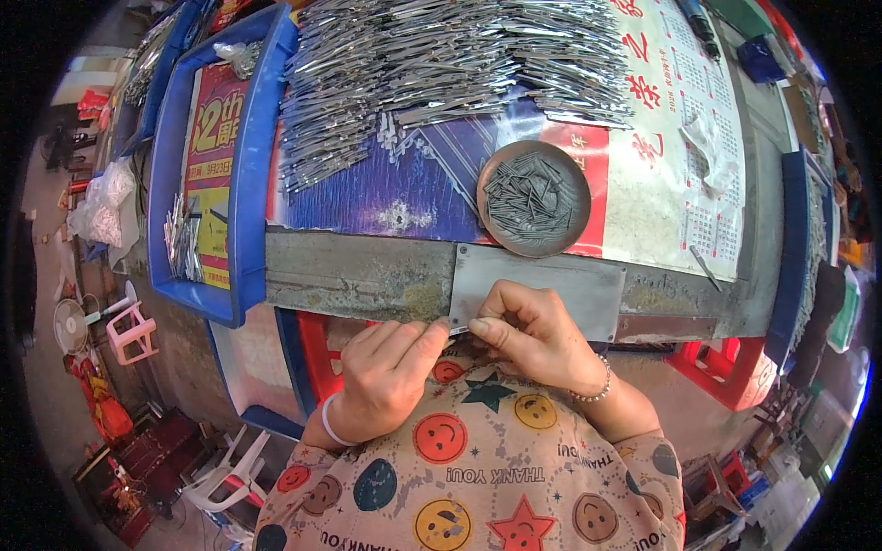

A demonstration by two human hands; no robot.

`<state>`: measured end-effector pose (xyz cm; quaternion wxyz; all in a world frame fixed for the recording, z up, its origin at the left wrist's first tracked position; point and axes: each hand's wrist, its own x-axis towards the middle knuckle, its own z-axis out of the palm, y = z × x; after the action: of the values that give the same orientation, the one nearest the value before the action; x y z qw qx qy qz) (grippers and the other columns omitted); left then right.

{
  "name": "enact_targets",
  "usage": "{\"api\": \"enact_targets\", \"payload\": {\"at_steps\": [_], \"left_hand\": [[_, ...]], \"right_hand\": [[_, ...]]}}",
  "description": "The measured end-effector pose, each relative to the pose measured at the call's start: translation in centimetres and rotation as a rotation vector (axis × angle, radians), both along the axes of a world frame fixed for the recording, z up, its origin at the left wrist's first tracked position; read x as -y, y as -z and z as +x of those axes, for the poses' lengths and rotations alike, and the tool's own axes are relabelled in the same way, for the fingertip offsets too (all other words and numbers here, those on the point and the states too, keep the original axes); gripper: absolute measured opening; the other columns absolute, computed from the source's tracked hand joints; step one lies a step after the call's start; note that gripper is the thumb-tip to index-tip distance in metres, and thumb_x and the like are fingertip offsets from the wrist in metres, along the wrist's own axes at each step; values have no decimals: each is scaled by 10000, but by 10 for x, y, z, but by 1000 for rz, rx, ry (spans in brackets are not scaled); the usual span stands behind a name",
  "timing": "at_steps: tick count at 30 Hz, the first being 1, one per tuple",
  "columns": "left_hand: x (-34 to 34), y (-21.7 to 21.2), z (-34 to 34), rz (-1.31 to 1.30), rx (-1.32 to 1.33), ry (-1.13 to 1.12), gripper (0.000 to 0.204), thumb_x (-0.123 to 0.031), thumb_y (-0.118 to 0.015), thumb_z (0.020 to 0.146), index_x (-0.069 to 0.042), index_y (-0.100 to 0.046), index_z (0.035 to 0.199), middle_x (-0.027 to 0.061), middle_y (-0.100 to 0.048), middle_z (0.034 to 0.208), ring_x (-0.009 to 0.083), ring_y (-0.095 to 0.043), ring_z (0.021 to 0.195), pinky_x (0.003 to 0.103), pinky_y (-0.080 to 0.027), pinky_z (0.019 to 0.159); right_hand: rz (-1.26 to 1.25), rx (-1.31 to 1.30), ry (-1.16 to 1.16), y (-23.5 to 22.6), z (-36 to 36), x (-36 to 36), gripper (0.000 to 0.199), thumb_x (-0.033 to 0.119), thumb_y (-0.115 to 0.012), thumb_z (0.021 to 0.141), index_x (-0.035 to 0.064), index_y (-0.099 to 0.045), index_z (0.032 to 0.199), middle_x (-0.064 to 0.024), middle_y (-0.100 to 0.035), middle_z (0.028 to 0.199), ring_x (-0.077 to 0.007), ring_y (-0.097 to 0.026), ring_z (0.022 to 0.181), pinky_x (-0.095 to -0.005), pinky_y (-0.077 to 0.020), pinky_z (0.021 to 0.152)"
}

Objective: Assembling small metal rods and fittings manually at a workbench in a workshop.

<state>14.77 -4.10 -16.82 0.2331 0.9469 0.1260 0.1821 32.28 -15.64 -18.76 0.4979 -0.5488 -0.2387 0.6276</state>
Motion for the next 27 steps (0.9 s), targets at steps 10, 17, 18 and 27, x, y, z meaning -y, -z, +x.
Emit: {"api": "enact_targets", "payload": {"at_steps": [10,17,18,27], "left_hand": [[-1,1,-1,-32,-33,-3,306,-53,-623,685,37,-631,978,57,-538,745,178,-538,625,291,-431,532],[-4,2,-4,-50,-2,-40,279,-43,-614,710,35,-622,977,69,-547,748,198,-556,640,309,-438,540],[-5,1,-3,-47,1,-42,279,-43,-614,710,35,-622,977,69,-547,748,198,-556,640,309,-438,540],[-2,-1,-10,-59,-34,-78,259,-50,-602,723,31,-613,969,69,-535,733,205,-556,637,317,-439,544]], "right_hand": [[-2,-11,9,4,-2,-3,209,161,-599,946,23,-503,821,0,-602,698,-25,-531,580,-184,-412,471],[-20,-17,-3,6,-4,-8,187,142,-602,941,23,-515,826,-4,-610,727,-37,-552,621,-193,-456,529],[0,-17,6,8,-4,-9,180,135,-603,940,20,-519,829,-7,-610,736,-41,-556,639,-196,-464,547],[-6,-61,2,6,-8,-13,156,105,-605,932,11,-531,831,-18,-610,756,-52,-550,662,-208,-469,578]]}}
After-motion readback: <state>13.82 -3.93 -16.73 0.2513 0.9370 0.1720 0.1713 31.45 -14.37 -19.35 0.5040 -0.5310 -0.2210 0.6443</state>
